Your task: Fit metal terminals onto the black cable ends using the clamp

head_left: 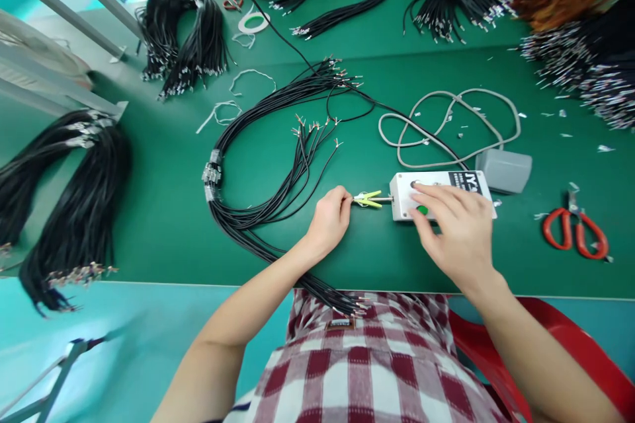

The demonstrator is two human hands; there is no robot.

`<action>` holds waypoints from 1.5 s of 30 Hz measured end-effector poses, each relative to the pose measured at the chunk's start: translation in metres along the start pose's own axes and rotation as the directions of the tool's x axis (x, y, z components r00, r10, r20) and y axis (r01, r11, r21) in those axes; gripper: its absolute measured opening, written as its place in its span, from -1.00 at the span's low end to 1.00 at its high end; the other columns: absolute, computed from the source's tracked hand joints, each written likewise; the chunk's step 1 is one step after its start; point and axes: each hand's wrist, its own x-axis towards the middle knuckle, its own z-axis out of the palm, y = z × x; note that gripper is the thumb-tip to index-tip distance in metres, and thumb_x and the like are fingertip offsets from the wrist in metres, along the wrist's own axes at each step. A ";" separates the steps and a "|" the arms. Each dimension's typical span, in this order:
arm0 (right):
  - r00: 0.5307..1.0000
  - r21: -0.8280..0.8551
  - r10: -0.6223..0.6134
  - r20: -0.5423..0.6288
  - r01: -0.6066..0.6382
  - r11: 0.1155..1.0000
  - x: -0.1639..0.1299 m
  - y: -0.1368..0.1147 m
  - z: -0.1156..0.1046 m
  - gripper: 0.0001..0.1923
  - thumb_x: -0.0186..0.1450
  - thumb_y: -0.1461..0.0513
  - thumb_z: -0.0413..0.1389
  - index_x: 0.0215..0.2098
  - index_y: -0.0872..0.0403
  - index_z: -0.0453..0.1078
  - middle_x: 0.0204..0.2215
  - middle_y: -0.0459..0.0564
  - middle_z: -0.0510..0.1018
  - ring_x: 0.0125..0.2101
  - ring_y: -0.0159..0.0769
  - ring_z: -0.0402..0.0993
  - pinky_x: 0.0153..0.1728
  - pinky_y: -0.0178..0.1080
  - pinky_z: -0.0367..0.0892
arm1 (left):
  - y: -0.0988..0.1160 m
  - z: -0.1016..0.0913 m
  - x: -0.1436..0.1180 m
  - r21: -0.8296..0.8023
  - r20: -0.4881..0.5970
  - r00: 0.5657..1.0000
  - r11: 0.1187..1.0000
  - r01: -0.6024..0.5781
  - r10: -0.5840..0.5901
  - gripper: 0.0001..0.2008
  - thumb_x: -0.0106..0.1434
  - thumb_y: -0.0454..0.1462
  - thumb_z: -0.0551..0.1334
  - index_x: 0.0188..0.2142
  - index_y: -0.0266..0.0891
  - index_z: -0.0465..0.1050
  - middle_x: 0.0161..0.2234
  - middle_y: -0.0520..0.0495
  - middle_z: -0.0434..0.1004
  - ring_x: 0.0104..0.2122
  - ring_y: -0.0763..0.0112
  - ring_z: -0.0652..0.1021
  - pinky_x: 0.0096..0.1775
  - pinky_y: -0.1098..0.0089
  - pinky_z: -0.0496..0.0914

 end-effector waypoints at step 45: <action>0.999 0.522 -0.003 -0.035 0.021 0.853 -0.079 -0.013 0.037 -0.74 0.29 0.41 0.18 -0.09 0.03 0.44 -0.12 0.06 0.64 -0.07 -0.12 0.54 -0.04 0.00 0.46 | 0.014 -0.099 -0.067 0.245 0.843 0.537 0.890 -0.385 0.000 -0.89 0.30 -0.31 0.26 -0.21 -0.20 0.34 -0.21 -0.08 0.48 -0.19 0.25 0.44 -0.19 0.30 0.27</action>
